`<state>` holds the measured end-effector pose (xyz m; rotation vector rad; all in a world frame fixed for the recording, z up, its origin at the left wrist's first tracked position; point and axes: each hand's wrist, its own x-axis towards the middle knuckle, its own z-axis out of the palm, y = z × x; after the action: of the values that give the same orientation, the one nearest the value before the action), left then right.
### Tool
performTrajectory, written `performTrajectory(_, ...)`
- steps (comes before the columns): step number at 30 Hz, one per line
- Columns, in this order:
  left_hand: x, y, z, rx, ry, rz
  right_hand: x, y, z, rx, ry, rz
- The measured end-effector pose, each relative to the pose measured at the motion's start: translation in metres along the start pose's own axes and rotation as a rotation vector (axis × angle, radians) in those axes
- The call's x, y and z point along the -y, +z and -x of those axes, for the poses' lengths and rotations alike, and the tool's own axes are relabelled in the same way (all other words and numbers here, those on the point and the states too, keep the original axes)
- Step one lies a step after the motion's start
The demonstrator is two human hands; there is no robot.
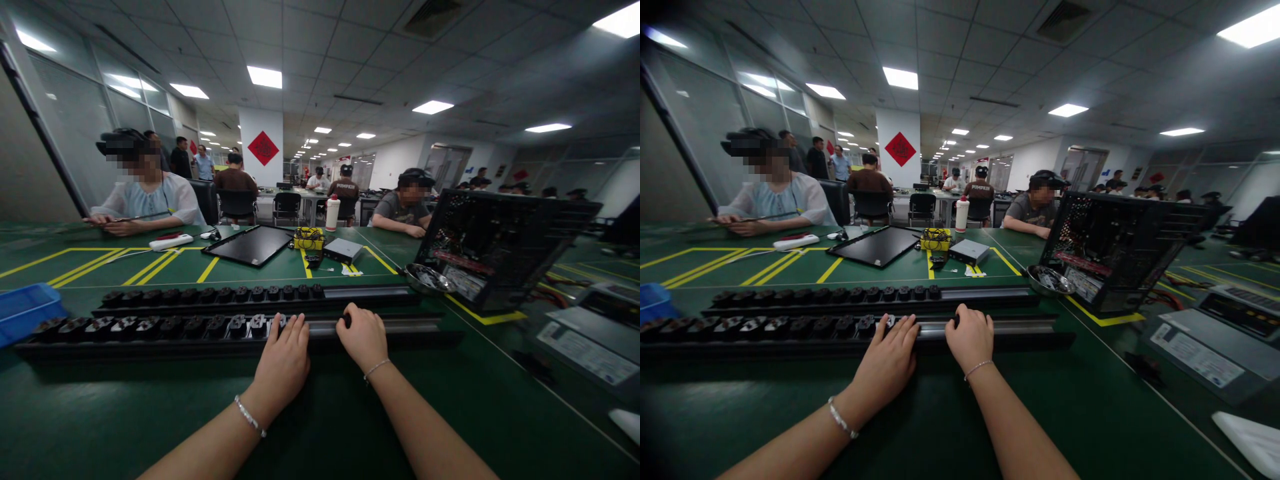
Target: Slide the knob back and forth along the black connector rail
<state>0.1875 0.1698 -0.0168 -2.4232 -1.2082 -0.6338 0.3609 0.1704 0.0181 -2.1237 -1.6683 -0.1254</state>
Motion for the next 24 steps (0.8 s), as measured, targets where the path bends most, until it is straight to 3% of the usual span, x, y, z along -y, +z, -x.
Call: performTrajectory(24, -0.0007, -0.0001, -0.0002, -0.005, -0.003, 0.01, -0.0029, 0.0026, -0.0016, -0.02, -0.019, -0.028)
